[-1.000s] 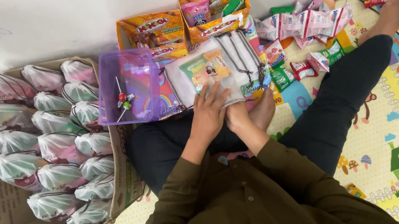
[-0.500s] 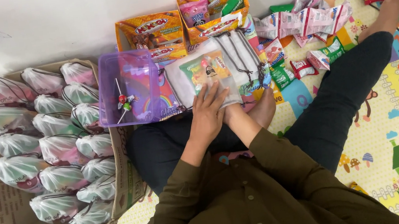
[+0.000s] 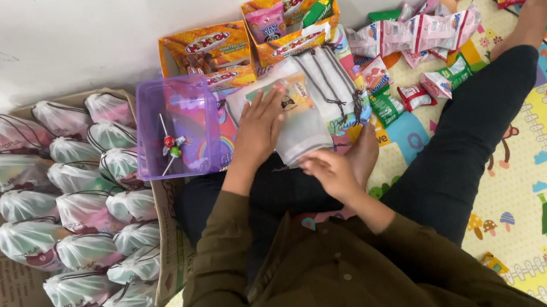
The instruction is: The person is sitting on the floor and packing various snacks and candies into small plastic gift bags, which are then placed into a cardboard box.
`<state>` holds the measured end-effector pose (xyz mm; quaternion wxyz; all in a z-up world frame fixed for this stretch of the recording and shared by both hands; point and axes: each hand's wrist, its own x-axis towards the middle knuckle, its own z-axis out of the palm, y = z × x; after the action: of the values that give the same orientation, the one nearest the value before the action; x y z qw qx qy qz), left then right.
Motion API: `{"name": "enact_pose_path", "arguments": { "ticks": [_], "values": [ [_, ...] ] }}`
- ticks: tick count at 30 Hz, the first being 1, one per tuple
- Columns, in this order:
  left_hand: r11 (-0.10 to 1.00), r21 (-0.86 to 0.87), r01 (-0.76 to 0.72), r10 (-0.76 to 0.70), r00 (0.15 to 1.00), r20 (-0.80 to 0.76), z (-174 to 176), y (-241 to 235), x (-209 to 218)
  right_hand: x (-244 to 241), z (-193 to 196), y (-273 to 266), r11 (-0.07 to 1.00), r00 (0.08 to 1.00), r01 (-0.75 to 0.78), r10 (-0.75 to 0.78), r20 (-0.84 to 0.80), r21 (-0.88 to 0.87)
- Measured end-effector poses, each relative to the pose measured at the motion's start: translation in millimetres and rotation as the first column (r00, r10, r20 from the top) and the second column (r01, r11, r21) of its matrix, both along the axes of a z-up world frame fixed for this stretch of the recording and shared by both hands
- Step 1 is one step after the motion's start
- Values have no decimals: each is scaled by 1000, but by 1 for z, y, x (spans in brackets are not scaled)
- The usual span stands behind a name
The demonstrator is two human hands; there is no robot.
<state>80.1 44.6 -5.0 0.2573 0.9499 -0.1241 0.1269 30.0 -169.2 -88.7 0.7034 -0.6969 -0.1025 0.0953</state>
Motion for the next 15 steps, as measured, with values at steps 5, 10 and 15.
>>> {"name": "enact_pose_path", "arguments": {
  "ticks": [5, 10, 15],
  "values": [
    [991, 130, 19, -7, 996, -91, -36, 13, 18, 26, 17, -56, 955, 908, 267, -205, 367, -128],
    [1000, 28, -4, 8, 988, -155, -33, 14, 21, 111, 35, -64, 818, 608, 333, 194, 770, -469],
    [929, -369, 25, -17, 1000, 26, -25, 22, 13, 143, 19, -38, 743, 377, 277, 499, 780, -609]
  ]
}}
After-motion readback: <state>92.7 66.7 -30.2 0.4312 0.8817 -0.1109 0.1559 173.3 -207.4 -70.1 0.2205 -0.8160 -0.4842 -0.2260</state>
